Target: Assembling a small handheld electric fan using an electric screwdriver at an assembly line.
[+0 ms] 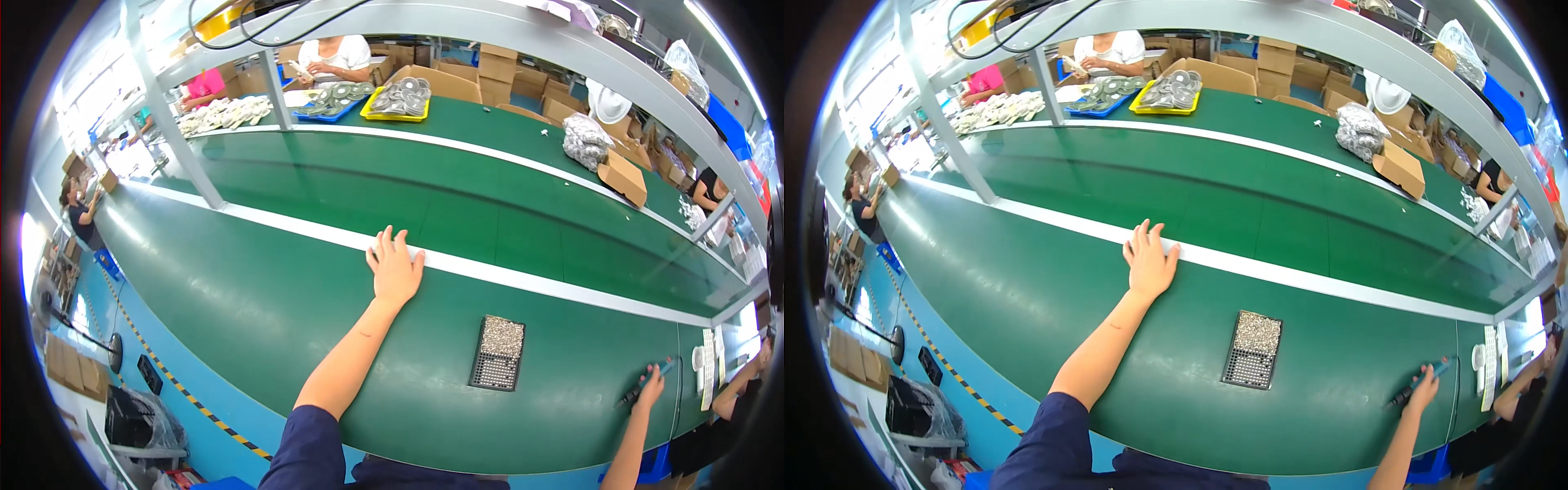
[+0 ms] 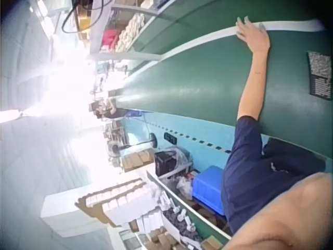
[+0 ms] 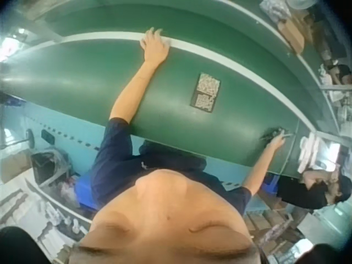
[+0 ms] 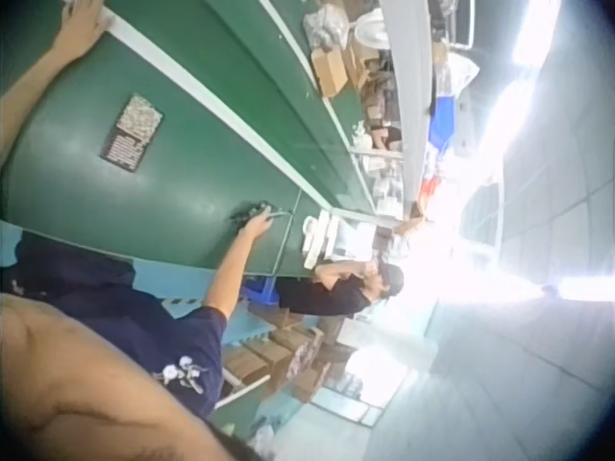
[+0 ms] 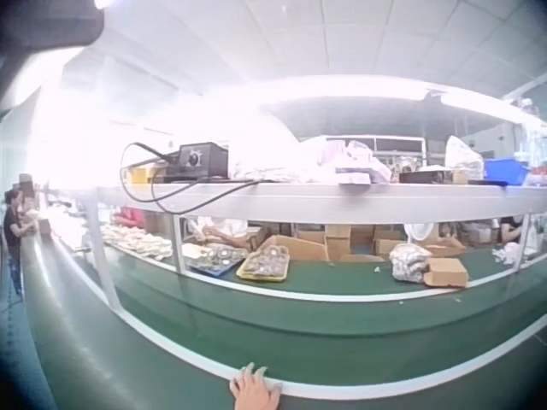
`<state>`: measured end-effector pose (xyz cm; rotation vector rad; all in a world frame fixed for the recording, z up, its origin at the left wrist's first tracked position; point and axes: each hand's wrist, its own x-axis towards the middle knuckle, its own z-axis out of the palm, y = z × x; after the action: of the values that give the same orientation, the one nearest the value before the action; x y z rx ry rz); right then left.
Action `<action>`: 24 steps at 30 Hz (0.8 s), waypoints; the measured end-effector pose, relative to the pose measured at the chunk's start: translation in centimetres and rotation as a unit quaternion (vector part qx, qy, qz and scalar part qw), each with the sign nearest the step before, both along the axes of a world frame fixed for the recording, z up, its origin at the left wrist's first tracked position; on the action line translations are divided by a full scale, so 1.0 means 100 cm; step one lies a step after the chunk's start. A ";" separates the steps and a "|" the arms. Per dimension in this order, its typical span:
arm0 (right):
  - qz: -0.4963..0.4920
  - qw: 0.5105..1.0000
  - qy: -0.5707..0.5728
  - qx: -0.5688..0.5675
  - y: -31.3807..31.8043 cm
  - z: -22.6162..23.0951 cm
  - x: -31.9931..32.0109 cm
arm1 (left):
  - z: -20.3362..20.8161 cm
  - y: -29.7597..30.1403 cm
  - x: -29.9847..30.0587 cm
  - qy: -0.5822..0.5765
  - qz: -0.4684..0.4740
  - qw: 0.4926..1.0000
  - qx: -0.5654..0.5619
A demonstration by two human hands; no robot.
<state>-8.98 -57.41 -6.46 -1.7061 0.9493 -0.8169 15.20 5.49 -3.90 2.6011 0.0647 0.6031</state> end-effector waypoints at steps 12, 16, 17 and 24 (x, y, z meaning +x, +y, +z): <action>0.299 0.954 0.031 0.008 0.202 0.033 0.119 | 0.003 0.011 0.005 -0.020 -0.025 0.999 -0.037; 0.331 0.942 0.048 0.003 0.202 0.046 0.118 | 0.005 0.008 0.007 -0.061 -0.063 0.991 -0.104; 0.352 0.932 0.085 0.019 0.200 0.053 0.114 | 0.007 0.005 0.006 -0.090 -0.093 0.977 -0.169; 0.435 0.896 0.024 -0.085 0.271 0.193 0.033 | 0.057 -0.076 -0.078 -0.128 -0.338 0.809 -0.463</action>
<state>-5.71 -30.34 12.83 -2.0389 0.0652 -0.2508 7.43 -2.08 1.81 1.4188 -0.5092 0.4654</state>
